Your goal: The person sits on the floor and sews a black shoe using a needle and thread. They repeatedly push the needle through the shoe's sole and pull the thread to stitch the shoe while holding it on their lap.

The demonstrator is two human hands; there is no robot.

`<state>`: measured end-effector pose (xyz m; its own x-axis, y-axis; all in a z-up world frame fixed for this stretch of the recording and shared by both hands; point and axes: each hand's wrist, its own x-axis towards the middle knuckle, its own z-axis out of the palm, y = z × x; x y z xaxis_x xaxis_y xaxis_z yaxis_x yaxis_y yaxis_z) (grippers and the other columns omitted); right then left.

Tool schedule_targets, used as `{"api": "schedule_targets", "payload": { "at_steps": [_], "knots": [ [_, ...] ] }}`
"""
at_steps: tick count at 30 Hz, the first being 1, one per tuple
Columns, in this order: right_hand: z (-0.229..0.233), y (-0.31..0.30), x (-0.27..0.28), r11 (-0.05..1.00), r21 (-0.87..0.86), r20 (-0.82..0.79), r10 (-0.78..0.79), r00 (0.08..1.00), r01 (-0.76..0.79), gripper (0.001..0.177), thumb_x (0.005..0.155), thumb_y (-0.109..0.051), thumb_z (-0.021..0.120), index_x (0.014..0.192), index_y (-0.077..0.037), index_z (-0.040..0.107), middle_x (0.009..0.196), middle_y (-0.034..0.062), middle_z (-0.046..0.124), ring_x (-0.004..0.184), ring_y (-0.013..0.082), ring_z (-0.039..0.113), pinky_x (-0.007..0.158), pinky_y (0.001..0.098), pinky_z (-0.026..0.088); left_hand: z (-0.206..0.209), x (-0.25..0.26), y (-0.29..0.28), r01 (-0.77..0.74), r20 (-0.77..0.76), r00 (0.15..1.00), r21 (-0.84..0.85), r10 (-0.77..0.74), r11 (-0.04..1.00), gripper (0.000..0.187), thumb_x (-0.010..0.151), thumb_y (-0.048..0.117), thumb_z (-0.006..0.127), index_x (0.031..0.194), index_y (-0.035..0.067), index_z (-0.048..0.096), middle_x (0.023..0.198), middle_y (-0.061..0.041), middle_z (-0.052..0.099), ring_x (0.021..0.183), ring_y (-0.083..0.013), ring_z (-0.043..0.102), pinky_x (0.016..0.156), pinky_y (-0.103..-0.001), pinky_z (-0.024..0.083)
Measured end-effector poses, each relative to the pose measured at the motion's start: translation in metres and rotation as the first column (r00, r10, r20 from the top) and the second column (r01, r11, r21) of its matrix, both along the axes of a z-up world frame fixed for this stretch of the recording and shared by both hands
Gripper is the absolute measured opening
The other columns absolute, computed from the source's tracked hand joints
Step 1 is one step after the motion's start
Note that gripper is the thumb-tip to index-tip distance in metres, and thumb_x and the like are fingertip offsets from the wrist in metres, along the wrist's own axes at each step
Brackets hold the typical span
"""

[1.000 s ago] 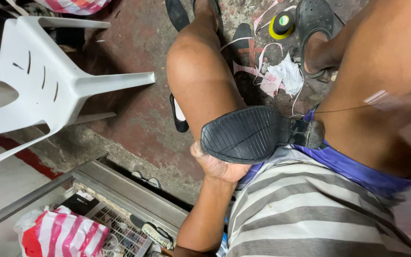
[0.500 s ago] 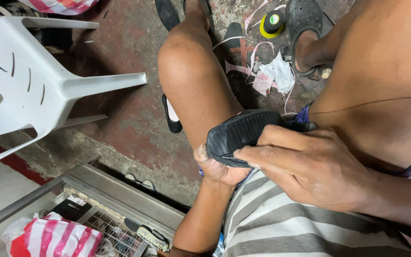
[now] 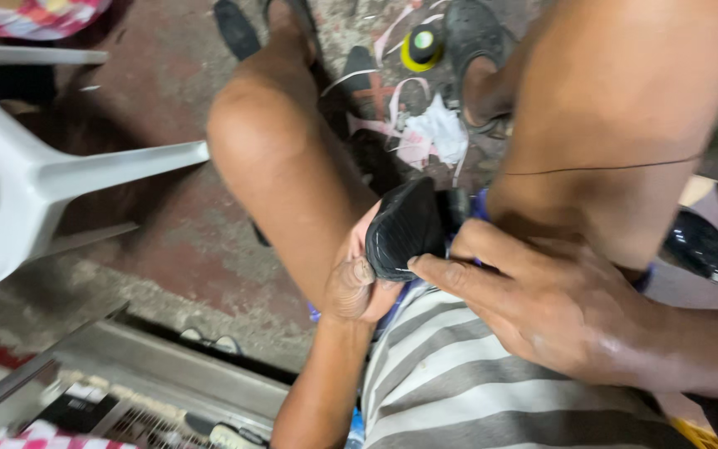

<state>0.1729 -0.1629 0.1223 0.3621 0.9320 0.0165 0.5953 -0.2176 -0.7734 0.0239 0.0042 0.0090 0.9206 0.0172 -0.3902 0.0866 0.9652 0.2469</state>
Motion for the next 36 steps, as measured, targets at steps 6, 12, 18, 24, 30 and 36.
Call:
{"api": "schedule_targets", "payload": {
  "at_steps": [6,12,18,24,30,36],
  "knots": [
    [-0.013,-0.038,0.014,0.999,-0.042,0.138,-0.023,0.990,0.029,0.050,0.072,-0.009,0.075,0.121,-0.017,0.070,0.096,0.0003,0.069,0.084,0.0210,0.071,0.070,0.0372,0.059,-0.013,0.021,-0.012,0.160,-0.001,0.987,0.008,-0.160,0.987,0.063,0.076,0.014,0.096,0.126,-0.004,0.062,0.113,-0.010,0.073,0.104,-0.0192,0.068,0.101,-0.034,0.052],
    [-0.018,-0.071,0.011,0.973,-0.230,0.111,0.048,0.993,-0.021,0.059,0.074,-0.010,0.074,0.132,-0.019,0.071,0.089,-0.0027,0.068,0.075,0.0176,0.067,0.059,0.0374,0.056,-0.011,0.034,-0.016,0.359,-0.017,0.930,0.252,-0.367,0.899,0.051,0.070,0.004,0.095,0.113,0.002,0.069,0.102,-0.004,0.073,0.092,-0.0132,0.069,0.082,-0.030,0.056],
    [-0.007,-0.092,0.006,0.974,-0.219,0.083,0.079,0.993,-0.059,0.056,0.070,-0.008,0.069,0.126,-0.013,0.067,0.107,0.0008,0.070,0.077,0.0168,0.067,0.059,0.0327,0.059,0.015,0.033,-0.023,0.423,-0.087,0.903,0.353,-0.421,0.834,0.039,0.072,0.001,0.092,0.104,0.002,0.070,0.097,-0.003,0.075,0.088,-0.0098,0.068,0.081,-0.027,0.056],
    [-0.007,-0.102,0.005,0.942,-0.329,0.117,0.108,0.987,-0.065,0.057,0.065,-0.011,0.071,0.122,-0.015,0.069,0.110,-0.0016,0.071,0.068,0.0154,0.065,0.055,0.0351,0.058,0.031,0.054,-0.032,0.458,-0.074,0.860,0.546,-0.504,0.702,0.025,0.079,0.001,0.090,0.094,0.003,0.071,0.092,-0.002,0.073,0.084,-0.0090,0.066,0.079,-0.026,0.055],
    [-0.012,-0.102,0.010,0.965,-0.264,0.194,0.054,0.980,-0.001,0.052,0.069,-0.013,0.070,0.121,-0.013,0.069,0.100,-0.0014,0.067,0.075,0.0173,0.068,0.060,0.0350,0.058,0.037,0.066,-0.032,0.471,-0.180,0.822,0.747,-0.540,0.469,0.014,0.078,0.001,0.087,0.083,0.003,0.074,0.082,-0.001,0.075,0.074,-0.0085,0.066,0.069,-0.025,0.054],
    [-0.016,-0.099,0.009,0.982,-0.122,0.072,-0.135,0.988,0.143,0.030,0.083,-0.010,0.073,0.112,-0.008,0.072,0.103,0.0074,0.072,0.082,0.0265,0.072,0.063,0.0373,0.059,0.041,0.073,-0.039,0.500,-0.285,0.830,0.762,-0.480,0.412,0.018,0.069,-0.001,0.087,0.078,0.003,0.072,0.075,-0.001,0.072,0.068,-0.0076,0.065,0.064,-0.024,0.054]
  ]
}}
